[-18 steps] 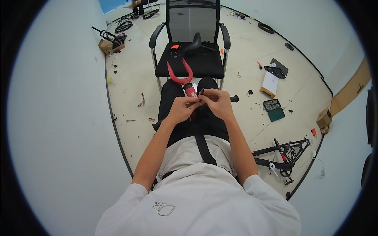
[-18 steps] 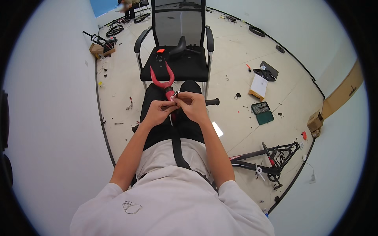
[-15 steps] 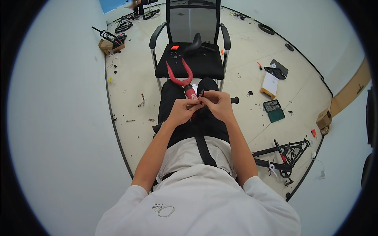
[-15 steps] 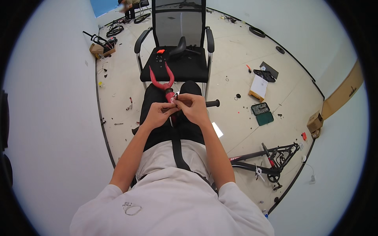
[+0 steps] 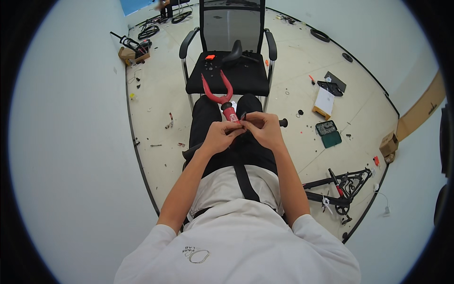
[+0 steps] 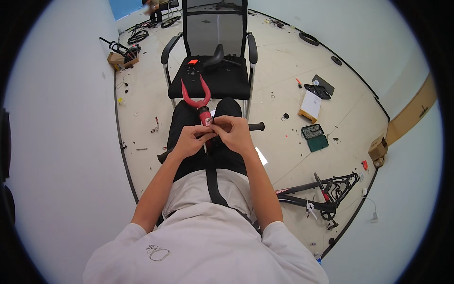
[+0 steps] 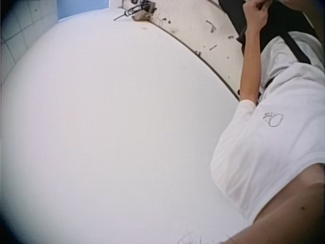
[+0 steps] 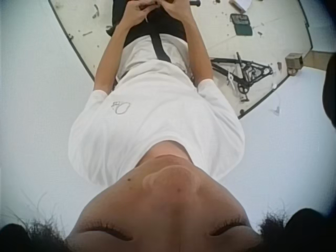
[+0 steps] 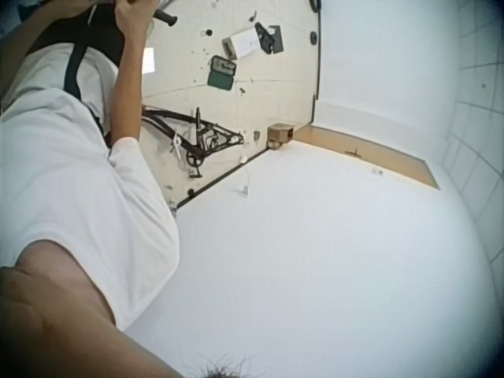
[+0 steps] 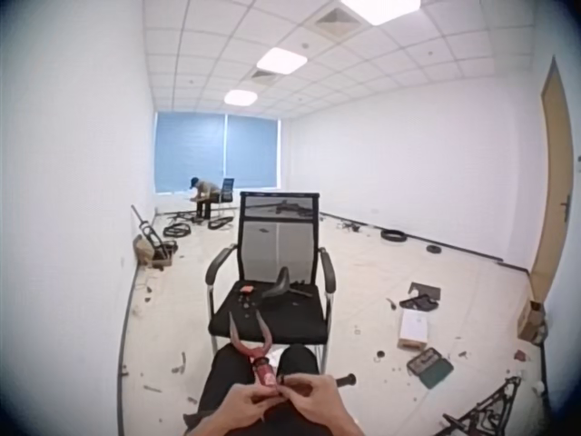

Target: The person sits on a chair and assembles a red bicycle fork with a black handlebar stem. They insert and tighten small fasteners into the stem using their hands and a small tool, then rotate the fork to adjust and secure the assembly.

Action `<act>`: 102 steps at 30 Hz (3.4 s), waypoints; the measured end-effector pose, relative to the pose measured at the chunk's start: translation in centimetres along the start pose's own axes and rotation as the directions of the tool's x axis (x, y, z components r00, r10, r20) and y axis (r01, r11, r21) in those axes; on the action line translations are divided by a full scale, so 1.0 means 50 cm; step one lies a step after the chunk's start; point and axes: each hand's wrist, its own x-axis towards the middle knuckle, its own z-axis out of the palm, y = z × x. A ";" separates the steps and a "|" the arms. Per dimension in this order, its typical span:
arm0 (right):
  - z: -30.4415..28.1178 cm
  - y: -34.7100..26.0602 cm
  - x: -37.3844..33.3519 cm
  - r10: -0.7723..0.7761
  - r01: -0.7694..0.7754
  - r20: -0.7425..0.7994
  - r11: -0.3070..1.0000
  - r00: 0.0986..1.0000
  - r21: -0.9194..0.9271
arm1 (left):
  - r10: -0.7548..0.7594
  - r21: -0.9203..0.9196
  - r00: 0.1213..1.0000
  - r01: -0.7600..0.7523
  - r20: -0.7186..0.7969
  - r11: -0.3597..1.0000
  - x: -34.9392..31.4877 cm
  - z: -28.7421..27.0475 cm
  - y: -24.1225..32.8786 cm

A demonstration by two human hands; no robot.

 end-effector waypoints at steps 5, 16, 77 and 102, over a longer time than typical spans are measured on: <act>-0.004 0.011 -0.013 -0.036 0.032 -0.061 0.997 0.997 -0.065 | 0.116 0.015 0.983 -0.115 -0.140 0.993 -0.005 0.018 0.008; 0.020 0.024 -0.024 -0.058 0.060 -0.036 0.996 0.998 0.067 | 0.213 0.174 0.966 -0.188 -0.143 0.967 -0.011 0.022 0.010; 0.013 0.039 -0.022 0.014 0.015 -0.128 0.975 0.992 0.221 | 0.313 0.328 0.928 -0.237 -0.202 0.914 -0.007 0.031 0.004; -0.032 0.032 0.001 -0.017 0.020 -0.034 0.994 0.999 0.107 | 0.158 0.444 0.973 -0.070 -0.166 0.893 0.015 0.048 0.024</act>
